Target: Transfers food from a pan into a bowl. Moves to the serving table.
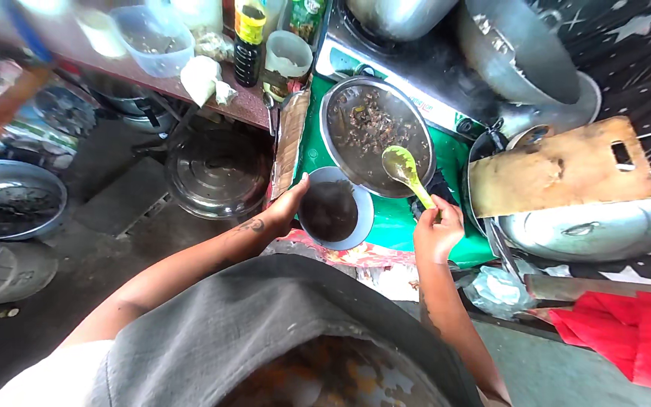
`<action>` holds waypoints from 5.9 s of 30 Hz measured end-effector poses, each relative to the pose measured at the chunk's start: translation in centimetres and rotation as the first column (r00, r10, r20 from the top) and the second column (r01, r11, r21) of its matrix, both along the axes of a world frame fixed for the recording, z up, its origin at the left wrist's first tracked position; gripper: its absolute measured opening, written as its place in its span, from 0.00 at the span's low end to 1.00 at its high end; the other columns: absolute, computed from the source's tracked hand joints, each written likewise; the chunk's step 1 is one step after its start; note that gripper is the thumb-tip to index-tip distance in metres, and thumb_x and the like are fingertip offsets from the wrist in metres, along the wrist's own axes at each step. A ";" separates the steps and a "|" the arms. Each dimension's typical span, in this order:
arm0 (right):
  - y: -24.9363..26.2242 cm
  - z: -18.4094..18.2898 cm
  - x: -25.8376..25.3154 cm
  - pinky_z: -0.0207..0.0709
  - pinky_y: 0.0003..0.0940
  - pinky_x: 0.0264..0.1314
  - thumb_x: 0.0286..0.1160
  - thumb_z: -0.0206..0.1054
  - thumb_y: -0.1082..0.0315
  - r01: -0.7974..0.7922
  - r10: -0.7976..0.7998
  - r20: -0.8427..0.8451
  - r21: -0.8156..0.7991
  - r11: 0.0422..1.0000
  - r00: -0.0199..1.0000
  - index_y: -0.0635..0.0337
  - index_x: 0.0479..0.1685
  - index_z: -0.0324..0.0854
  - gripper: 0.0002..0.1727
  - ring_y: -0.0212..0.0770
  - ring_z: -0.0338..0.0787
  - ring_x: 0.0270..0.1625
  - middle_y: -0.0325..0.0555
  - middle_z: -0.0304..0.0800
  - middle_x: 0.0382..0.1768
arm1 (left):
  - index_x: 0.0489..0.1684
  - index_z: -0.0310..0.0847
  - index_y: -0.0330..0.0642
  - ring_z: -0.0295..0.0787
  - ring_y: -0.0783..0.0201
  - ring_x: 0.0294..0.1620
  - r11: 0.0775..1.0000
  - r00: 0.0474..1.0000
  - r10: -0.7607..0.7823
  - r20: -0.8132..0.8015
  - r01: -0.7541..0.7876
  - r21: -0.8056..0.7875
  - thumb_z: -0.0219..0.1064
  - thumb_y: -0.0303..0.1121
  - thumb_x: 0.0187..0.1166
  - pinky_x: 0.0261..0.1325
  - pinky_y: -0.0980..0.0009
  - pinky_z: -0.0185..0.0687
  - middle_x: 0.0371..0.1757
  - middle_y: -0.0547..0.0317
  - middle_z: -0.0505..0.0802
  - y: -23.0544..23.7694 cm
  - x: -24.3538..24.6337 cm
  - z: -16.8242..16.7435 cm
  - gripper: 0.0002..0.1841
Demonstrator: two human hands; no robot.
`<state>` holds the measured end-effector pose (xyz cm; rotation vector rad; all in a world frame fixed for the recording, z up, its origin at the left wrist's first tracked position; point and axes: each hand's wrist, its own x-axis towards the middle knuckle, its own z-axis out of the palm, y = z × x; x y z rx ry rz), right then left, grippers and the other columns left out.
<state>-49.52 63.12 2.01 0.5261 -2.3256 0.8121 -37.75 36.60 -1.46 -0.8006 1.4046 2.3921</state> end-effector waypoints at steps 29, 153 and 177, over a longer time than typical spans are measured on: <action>-2.3 4.0 3.5 0.75 0.19 0.28 0.82 0.59 0.79 0.181 0.243 0.709 -0.466 0.866 0.662 0.70 0.47 0.85 0.09 0.26 0.79 0.25 0.40 0.86 0.32 | 0.73 0.75 0.52 0.88 0.52 0.59 1.000 1.000 0.015 0.025 -0.015 0.006 0.31 0.69 0.87 0.57 0.47 0.84 0.60 0.49 0.90 -0.2 0.0 0.5 0.39; 0.4 0.6 -2.0 0.80 0.60 0.61 0.73 0.59 0.80 -0.042 0.101 -0.110 0.444 0.895 0.989 0.66 0.49 0.93 0.16 0.66 0.90 0.55 0.62 0.94 0.45 | 0.76 0.73 0.50 0.88 0.53 0.60 0.999 0.997 0.033 -0.075 -0.032 0.004 0.32 0.66 0.90 0.58 0.47 0.85 0.61 0.49 0.89 -1.1 0.4 -0.7 0.36; -16.4 2.4 11.1 0.79 0.30 0.61 0.85 0.52 0.75 -0.674 0.633 0.484 -0.115 0.730 0.603 0.90 0.66 0.74 0.22 0.49 0.86 0.57 0.84 0.80 0.60 | 0.77 0.70 0.40 0.86 0.64 0.61 0.865 0.834 0.495 -0.244 -0.500 0.049 0.29 0.54 0.95 0.65 0.60 0.83 0.62 0.52 0.87 -7.7 15.2 3.3 0.33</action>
